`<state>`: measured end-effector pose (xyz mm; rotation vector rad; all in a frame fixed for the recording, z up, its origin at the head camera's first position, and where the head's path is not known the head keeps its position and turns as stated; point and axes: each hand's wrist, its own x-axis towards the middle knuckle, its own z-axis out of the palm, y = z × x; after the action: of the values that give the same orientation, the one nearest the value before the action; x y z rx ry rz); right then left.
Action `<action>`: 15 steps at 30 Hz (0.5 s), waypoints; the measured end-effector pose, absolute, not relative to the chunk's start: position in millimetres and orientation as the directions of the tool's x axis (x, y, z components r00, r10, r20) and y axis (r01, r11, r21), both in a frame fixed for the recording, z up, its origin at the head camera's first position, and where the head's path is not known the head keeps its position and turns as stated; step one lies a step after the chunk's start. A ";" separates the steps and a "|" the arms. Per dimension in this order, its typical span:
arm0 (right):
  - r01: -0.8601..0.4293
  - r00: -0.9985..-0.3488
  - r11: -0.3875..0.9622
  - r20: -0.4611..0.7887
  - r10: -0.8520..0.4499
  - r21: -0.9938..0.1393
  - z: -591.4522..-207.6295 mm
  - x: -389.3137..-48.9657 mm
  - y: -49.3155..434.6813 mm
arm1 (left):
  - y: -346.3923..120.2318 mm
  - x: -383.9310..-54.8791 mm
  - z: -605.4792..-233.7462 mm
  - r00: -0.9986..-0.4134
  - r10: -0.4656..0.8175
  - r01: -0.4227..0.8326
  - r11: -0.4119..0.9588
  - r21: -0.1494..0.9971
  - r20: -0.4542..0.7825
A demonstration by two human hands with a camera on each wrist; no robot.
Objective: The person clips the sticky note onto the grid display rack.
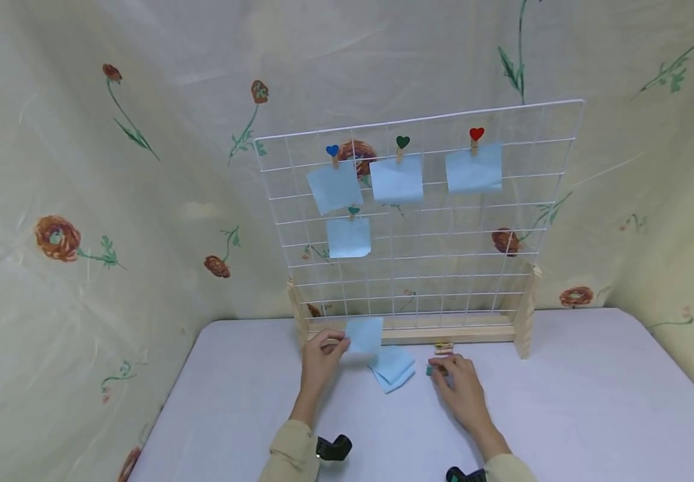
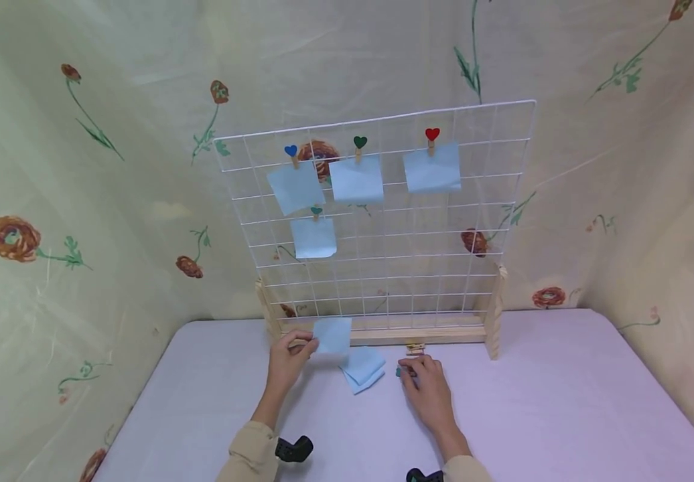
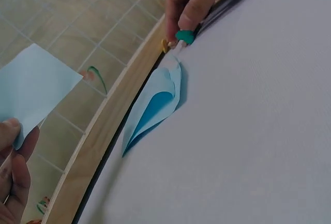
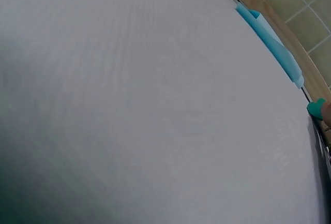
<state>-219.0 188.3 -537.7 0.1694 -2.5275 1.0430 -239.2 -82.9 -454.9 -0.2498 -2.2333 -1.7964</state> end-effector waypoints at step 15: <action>-0.223 -0.909 0.745 0.411 0.075 -0.629 -537.0 -218.9 185.0 | -59.8 -248.8 -445.1 -0.946 -0.041 0.313 0.147 0.938 0.322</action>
<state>-218.9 185.0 -537.0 0.1136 -2.5309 0.9870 -248.8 -59.8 -445.1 -0.2633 -2.1561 -1.8712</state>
